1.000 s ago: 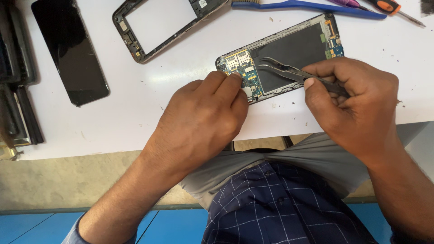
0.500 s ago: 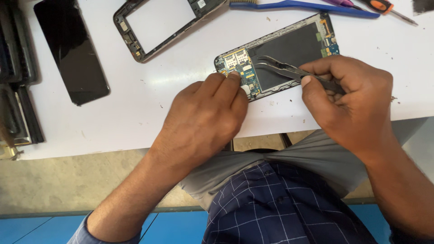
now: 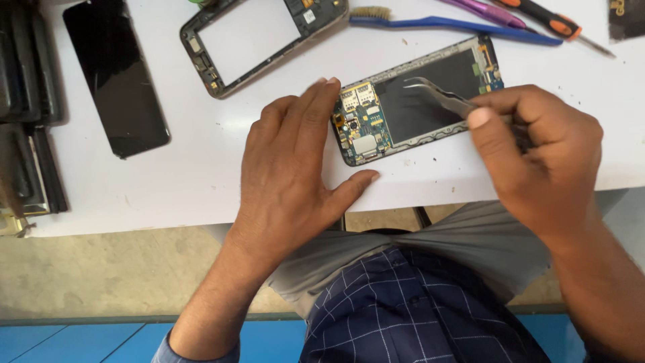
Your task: The person uses tweezers to lift and reseat a ribbon cable on a disassembled smartphone motherboard, then uses a small screwdriver to tighten screws on the board. The phone remains open on the workbench throughout.
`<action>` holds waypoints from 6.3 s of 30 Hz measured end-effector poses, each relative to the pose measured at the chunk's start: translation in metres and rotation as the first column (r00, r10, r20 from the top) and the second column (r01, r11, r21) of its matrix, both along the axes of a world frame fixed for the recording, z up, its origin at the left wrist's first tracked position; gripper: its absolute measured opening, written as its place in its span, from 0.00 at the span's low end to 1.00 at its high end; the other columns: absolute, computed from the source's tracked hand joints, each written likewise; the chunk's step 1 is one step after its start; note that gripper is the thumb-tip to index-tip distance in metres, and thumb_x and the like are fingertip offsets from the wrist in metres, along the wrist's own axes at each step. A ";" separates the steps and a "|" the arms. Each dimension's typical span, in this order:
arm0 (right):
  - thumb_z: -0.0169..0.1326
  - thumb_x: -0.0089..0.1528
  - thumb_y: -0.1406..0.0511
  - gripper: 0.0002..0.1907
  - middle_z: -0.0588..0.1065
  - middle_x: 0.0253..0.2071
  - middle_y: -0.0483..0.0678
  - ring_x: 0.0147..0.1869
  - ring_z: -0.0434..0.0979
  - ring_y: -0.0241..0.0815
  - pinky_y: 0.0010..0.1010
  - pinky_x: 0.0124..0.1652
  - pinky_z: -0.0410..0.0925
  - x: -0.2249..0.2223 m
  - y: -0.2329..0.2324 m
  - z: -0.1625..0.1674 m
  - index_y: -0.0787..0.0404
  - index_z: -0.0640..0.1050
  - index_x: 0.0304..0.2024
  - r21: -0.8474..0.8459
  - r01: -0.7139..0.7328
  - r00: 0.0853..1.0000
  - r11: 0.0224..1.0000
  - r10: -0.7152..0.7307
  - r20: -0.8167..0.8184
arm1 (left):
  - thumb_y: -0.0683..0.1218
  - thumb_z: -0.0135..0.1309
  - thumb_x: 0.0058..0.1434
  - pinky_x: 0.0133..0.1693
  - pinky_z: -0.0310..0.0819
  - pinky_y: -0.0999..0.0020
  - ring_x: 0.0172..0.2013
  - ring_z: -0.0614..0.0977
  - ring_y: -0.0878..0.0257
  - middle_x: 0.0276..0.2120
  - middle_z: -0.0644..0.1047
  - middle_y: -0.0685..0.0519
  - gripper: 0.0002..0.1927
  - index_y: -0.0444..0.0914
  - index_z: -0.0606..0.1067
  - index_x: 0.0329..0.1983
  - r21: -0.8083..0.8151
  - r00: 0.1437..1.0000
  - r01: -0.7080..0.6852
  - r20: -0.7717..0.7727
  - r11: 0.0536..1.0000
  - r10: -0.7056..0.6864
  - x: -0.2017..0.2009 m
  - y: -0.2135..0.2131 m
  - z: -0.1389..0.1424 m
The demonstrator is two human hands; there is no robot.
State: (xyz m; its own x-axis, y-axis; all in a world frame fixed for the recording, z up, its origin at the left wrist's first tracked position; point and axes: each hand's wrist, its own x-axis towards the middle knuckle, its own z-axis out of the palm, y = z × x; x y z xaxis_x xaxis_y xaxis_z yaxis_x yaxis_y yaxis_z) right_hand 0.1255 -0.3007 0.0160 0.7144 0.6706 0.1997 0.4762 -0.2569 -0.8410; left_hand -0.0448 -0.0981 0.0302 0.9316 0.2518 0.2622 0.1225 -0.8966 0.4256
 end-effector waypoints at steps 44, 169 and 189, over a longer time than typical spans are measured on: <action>0.50 0.75 0.60 0.17 0.74 0.35 0.53 0.25 0.68 0.35 0.24 0.22 0.62 0.053 0.024 0.046 0.70 0.71 0.53 0.437 0.271 0.806 0.858 0.046 -0.590 | 0.38 0.59 0.65 0.49 0.84 0.64 0.47 0.82 0.60 0.54 0.77 0.43 0.33 0.35 0.60 0.71 -0.926 0.914 0.364 0.376 0.103 0.153 0.094 0.046 0.053; 0.40 0.74 0.39 0.43 0.75 0.30 0.72 0.22 0.76 0.48 0.33 0.18 0.70 0.092 0.117 0.017 0.72 0.64 0.69 0.614 0.139 0.150 0.777 0.597 -0.788 | 0.35 0.56 0.61 0.34 0.72 0.81 0.35 0.78 0.77 0.42 0.80 0.50 0.26 0.26 0.70 0.64 -0.951 0.950 0.309 0.308 -0.031 0.043 0.136 0.119 0.031; 0.37 0.72 0.36 0.49 0.76 0.38 0.72 0.31 0.78 0.48 0.33 0.26 0.71 0.090 0.115 0.023 0.77 0.63 0.67 0.591 0.064 0.097 0.804 0.585 -0.806 | 0.35 0.56 0.60 0.35 0.81 0.75 0.35 0.83 0.71 0.39 0.82 0.47 0.27 0.27 0.70 0.63 -0.965 0.967 0.251 0.248 -0.070 0.052 0.141 0.121 0.028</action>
